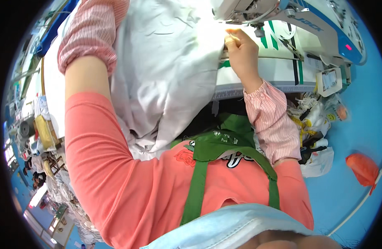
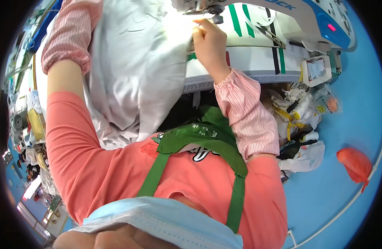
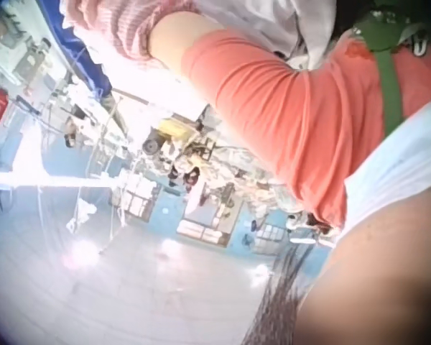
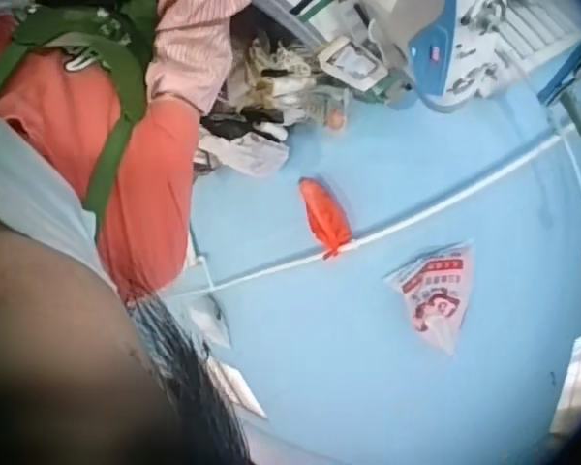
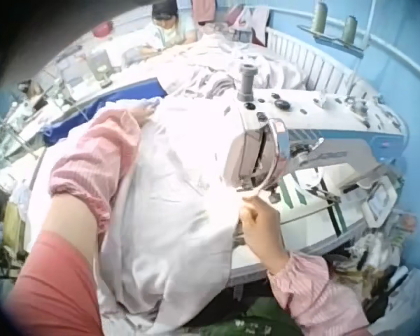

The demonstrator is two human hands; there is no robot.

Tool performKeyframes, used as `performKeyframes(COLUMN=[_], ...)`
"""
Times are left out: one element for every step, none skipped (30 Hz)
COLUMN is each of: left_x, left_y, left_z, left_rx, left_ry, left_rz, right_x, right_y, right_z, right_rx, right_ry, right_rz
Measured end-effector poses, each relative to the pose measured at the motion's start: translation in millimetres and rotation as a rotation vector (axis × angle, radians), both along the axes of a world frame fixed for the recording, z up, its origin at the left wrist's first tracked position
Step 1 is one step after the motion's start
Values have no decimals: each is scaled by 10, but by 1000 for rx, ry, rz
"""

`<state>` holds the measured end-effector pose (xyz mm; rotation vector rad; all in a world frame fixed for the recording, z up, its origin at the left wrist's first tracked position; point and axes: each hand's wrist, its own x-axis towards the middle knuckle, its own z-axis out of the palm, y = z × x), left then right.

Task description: Sewing white fabric pillow covers using an industrial sewing machine.

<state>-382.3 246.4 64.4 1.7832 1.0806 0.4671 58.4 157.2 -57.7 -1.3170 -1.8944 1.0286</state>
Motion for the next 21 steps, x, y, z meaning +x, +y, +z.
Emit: performKeyframes(left_x=[-109,-190,-49,171,363,520,707,1016,1003,981,946,863,781,709,787,710,530,296,-1,-379,-1115], left_y=[-56,-185,-608,-1008,-1520,-2164,-2646,-3024,-3584,-3925,-4156,-4318,-4414,-4437,-4217,-4131,-3990,-3860,-3571,-3165,-3450], left_z=[-191,-479,-534,-586,-681,-671,-693,-503,-634,-647,-645,-694,-737,-801,-787,-853,-927,-1035,-1101,-1152,-806], left_rx=[206,392,585,778,727,671,703,397,497,400,298,294,208,134,200,212,251,279,243,208,292], left_ry=[505,1016,815,603,744,898,795,1091,1154,1249,1336,1334,1173,999,860,846,831,814,906,995,1235], left_rz=[236,470,467,430,429,445,458,413,531,673,808,817,946,1058,1096,1077,882,704,734,759,695], right_x=[-117,-181,-206,-181,-186,-275,-295,-199,-188,-229,-235,-219,-224,-207,-203,-101,145,375,656,966,1241], right_y=[-130,-264,-346,-427,-558,-792,-1006,-1228,-1600,-2052,-2473,-2769,-2780,-2720,-2576,-2369,-2249,-2124,-2033,-1976,-2058], right_z=[-1,50,56,51,14,84,118,91,134,212,162,88,124,166,231,419,420,512,659,783,847], right_rx=[-239,-479,-569,-660,-660,-848,-1034,-1068,-1093,-1122,-1134,-1154,-1152,-1139,-1109,-919,-629,-587,-680,-701,-699], right_ry=[368,687,734,783,778,952,1118,1067,903,732,687,642,629,426,231,54,106,256,290,386,406], right_rz=[-45,-72,-83,-120,-101,-52,-16,100,272,320,417,506,517,656,755,893,1018,1141,1030,941,1042])
